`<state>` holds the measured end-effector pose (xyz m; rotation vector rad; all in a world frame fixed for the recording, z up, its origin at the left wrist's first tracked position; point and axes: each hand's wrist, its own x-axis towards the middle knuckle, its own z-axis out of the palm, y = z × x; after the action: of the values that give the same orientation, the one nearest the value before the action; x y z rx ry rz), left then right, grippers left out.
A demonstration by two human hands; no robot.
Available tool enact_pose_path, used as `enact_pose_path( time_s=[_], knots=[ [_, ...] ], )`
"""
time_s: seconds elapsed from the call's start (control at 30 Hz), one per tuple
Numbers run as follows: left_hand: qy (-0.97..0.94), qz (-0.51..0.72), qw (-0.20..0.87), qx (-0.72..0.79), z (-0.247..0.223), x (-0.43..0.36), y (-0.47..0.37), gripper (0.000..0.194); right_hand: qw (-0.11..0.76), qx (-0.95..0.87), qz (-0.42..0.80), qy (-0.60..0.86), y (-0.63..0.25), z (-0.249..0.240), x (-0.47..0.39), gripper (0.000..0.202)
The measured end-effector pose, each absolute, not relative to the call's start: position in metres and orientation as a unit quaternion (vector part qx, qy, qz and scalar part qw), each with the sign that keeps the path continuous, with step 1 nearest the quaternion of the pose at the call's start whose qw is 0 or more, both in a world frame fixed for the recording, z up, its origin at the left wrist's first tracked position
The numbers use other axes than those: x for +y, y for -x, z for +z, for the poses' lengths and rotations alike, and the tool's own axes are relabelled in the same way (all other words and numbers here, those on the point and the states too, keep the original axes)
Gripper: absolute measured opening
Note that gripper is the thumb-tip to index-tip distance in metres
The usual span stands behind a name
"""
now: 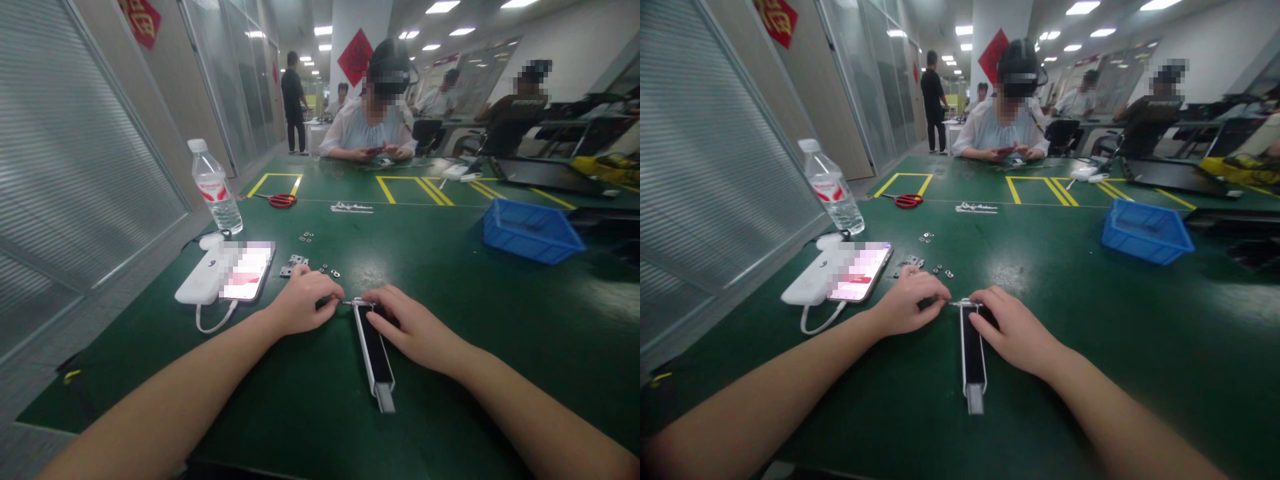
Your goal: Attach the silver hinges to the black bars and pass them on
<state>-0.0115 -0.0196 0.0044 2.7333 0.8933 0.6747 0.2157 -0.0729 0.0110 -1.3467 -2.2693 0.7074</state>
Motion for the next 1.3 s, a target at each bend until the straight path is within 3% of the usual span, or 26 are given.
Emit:
enact_pose_path(
  time_s=[0.73, 1.3],
  knots=[
    [-0.927, 0.248, 0.108, 0.261, 0.0046, -0.0201, 0.0125, 0.008, 0.211, -0.815, 0.25, 0.478, -0.2156, 0.008, -0.0713, 0.024],
    [-0.924, 0.268, 0.105, 0.253, 0.0029, -0.019, 0.0125, 0.016, 0.208, -0.814, 0.255, 0.479, -0.2155, 0.0084, -0.071, 0.023]
  ],
)
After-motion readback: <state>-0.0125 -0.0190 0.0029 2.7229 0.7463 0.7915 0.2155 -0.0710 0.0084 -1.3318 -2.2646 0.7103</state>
